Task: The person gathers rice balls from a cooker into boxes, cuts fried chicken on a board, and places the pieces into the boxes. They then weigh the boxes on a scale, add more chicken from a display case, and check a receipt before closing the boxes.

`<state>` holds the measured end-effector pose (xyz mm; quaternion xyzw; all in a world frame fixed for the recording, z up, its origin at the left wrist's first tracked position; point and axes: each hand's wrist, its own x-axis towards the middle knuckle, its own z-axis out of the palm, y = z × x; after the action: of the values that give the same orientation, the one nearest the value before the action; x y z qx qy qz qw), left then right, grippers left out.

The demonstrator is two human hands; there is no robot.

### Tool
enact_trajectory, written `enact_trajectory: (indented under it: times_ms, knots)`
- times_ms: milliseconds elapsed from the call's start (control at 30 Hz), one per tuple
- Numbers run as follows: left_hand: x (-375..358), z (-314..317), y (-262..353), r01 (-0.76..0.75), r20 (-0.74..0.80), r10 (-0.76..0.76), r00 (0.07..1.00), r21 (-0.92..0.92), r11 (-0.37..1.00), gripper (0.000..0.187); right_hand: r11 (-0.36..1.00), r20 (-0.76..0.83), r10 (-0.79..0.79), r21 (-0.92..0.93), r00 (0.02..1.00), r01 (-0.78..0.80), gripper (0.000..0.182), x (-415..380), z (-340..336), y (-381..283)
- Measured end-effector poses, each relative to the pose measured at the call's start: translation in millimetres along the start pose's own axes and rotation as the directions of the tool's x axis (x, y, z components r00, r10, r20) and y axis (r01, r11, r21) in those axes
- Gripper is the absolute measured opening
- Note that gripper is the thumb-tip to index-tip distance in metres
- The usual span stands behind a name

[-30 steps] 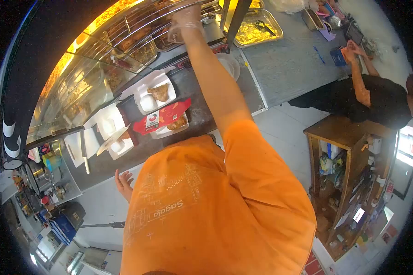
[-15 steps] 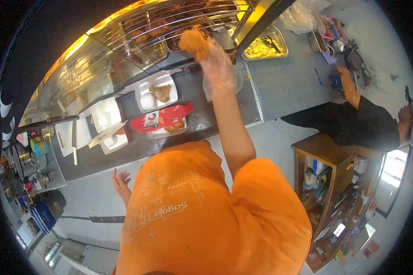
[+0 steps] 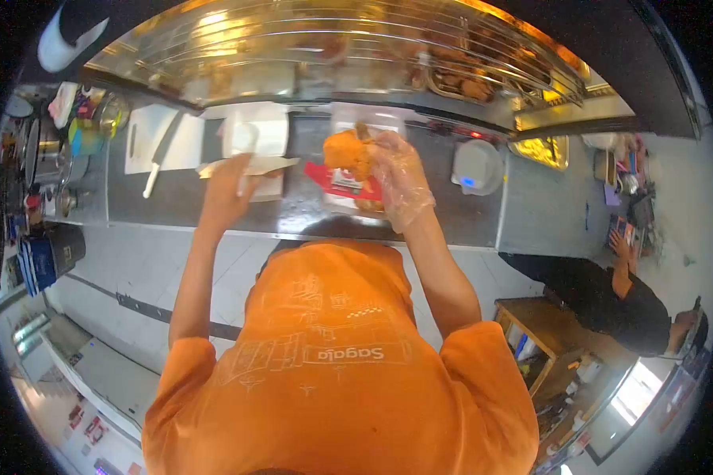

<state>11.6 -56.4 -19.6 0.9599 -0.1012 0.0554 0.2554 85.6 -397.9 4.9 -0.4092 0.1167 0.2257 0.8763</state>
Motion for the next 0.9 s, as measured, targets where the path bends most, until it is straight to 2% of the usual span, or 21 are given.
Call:
enact_trajectory:
  times_ms: [33, 67, 100, 133, 200, 233, 300, 333, 400, 500, 567, 633, 667, 700, 733, 767, 800, 833, 867, 900]
  knots:
    - [-9, 2, -13, 0.009, -0.004, -0.009, 1.0, 0.003, 1.0, 0.046, 1.0, 0.007, 0.007, -0.002, 1.0, -0.007, 0.025, 9, 18, 14]
    - [-17, 8, -28, 0.019, 0.195, -0.025, 0.981, 0.029, 0.999, 0.043, 0.971, -0.068, -0.009, -0.24, 0.998, -0.008, 0.028, 21, 35, 28]
    - [-20, 11, -39, 0.02, 0.385, -0.038, 0.922, 0.051, 0.999, 0.039, 0.885, -0.14, -0.047, -0.464, 0.989, -0.024, 0.03, 36, 50, 43]
    - [-26, 15, -47, 0.018, 0.385, -0.032, 0.923, 0.039, 0.999, 0.039, 0.816, -0.132, -0.121, -0.578, 0.984, 0.023, 0.035, 56, 58, 68]
    - [-42, 20, -52, -0.083, 0.267, 0.086, 0.96, -0.023, 0.996, 0.035, 0.812, -0.061, -0.132, -0.579, 0.989, 0.072, 0.04, 100, 63, 118]
    - [-46, 23, -58, -0.084, 0.264, 0.091, 0.96, -0.039, 0.996, 0.035, 0.805, -0.069, -0.134, -0.59, 0.989, 0.067, 0.04, 116, 72, 137]
    - [-52, 27, -73, -0.097, 0.272, 0.117, 0.955, -0.083, 0.992, 0.034, 0.551, 0.004, -0.368, -0.805, 0.93, 0.222, 0.025, 143, 84, 168]
    - [-53, 30, -82, -0.113, 0.244, 0.145, 0.959, -0.141, 0.984, 0.035, 0.541, 0.002, -0.37, -0.813, 0.929, 0.217, 0.025, 153, 79, 181]
    - [-52, 27, -94, -0.141, 0.24, 0.176, 0.955, -0.155, 0.978, 0.037, 0.236, -0.099, -0.496, -0.971, 0.863, 0.024, 0.025, 167, 66, 201]
    - [-45, 13, -111, -0.191, 0.245, 0.236, 0.94, -0.193, 0.962, 0.038, 0.283, -0.185, -0.552, -0.959, 0.813, -0.026, 0.025, 154, 66, 200]
    - [-42, 11, -122, -0.219, 0.253, 0.275, 0.928, -0.229, 0.949, 0.035, 0.282, -0.174, -0.575, -0.96, 0.8, -0.006, 0.018, 147, 79, 193]
    - [-38, 16, -139, -0.327, 0.224, 0.37, 0.902, -0.206, 0.922, 0.036, 0.024, 0.169, -0.59, -0.974, 0.79, 0.226, 0.008, 150, 94, 191]
    - [-34, 11, -143, -0.343, 0.225, 0.387, 0.894, -0.213, 0.915, 0.036, -0.117, 0.23, -0.552, -0.973, 0.802, 0.199, 0.012, 163, 83, 204]
    - [-29, 3, -145, -0.349, 0.259, 0.407, 0.876, -0.243, 0.905, 0.037, -0.118, 0.222, -0.563, -0.975, 0.796, 0.188, 0.012, 171, 88, 207]
    - [-24, -4, -145, -0.351, 0.291, 0.424, 0.858, -0.271, 0.896, 0.038, -0.014, 0.192, -0.385, -0.979, 0.903, 0.203, 0.013, 178, 92, 209]
    - [-18, -9, -146, -0.361, 0.29, 0.434, 0.853, -0.275, 0.891, 0.038, 0.094, 0.176, -0.186, -0.976, 0.967, 0.196, 0.015, 186, 93, 211]
    - [-13, -13, -146, -0.353, 0.297, 0.445, 0.845, -0.315, 0.881, 0.036, 0.364, -0.006, -0.038, -0.931, 0.999, 0.008, 0.017, 190, 92, 213]
    - [-10, -17, -147, -0.344, 0.304, 0.455, 0.837, -0.354, 0.87, 0.033, 0.366, -0.015, -0.047, -0.931, 0.999, 0.003, 0.017, 187, 88, 213]
    - [-6, -19, -148, -0.35, 0.304, 0.463, 0.833, -0.359, 0.865, 0.033, 0.061, 0.066, -0.167, -0.995, 0.984, 0.077, 0.017, 183, 79, 213]
    - [-1, -21, -150, -0.346, 0.249, 0.456, 0.854, -0.382, 0.857, 0.03, -0.259, 0.179, -0.25, -0.959, 0.951, 0.113, 0.016, 177, 79, 207]
